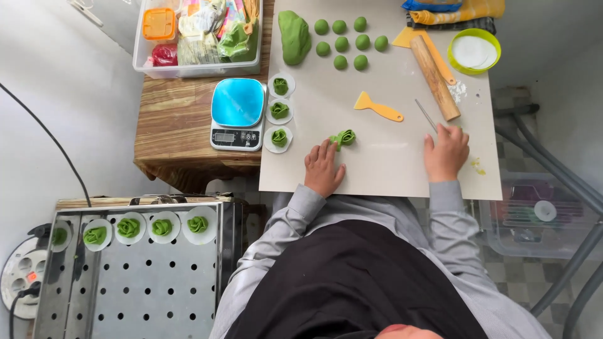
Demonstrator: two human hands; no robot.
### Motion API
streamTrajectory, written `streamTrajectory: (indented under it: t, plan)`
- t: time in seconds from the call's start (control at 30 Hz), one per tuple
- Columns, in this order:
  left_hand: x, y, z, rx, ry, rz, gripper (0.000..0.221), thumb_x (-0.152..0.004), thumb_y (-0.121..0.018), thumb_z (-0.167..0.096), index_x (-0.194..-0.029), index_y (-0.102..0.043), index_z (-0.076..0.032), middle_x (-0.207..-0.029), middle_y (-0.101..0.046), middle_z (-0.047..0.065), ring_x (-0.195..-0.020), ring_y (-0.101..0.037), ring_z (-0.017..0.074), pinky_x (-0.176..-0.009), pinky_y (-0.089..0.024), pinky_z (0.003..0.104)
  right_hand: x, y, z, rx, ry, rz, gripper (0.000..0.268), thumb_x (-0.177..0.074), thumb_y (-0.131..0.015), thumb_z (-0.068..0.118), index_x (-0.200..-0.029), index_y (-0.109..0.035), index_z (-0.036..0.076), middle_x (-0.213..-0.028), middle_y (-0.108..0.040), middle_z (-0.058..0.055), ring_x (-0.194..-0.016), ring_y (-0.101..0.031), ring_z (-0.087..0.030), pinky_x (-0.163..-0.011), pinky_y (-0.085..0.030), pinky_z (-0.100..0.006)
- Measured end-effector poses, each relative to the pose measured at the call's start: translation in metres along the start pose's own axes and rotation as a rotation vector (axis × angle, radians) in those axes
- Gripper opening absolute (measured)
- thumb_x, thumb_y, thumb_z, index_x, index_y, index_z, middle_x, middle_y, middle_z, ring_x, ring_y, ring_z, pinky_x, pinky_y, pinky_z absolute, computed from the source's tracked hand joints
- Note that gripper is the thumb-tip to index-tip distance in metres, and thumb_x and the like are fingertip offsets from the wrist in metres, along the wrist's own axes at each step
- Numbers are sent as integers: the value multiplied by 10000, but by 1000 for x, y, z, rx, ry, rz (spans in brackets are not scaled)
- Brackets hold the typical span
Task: Shaping green dough into decorative rose shapes using hands and a small detailing tool
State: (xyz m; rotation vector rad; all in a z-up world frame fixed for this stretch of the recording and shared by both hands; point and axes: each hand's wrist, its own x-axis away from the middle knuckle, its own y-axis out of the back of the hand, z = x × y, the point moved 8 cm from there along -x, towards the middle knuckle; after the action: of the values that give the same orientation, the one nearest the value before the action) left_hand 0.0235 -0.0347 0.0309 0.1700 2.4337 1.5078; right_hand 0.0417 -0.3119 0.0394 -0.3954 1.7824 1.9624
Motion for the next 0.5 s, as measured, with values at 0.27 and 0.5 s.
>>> streamTrajectory:
  t: [0.27,0.5]
  plan:
    - [-9,2,25,438,111,-4,503,-778,-526,-225,-1225,-353,-74,-1203,-372,147,-1092,-314,298,-909,-231,390,32,-26,-21,-83,-50,25,78,-753,-643,207,-796,-611,151,-797,-465,38,-774,-501,-173,-594,-455,-304]
    - [-14,-2,66,592,319,22,385,-799,-524,-257,-1155,-456,-125,-994,-547,44,-812,-536,158,-690,-462,265,1,-9,5,-1,-72,91,348,-746,-635,259,-1027,-566,66,-910,-440,-34,-840,-464,-227,-603,-467,-367]
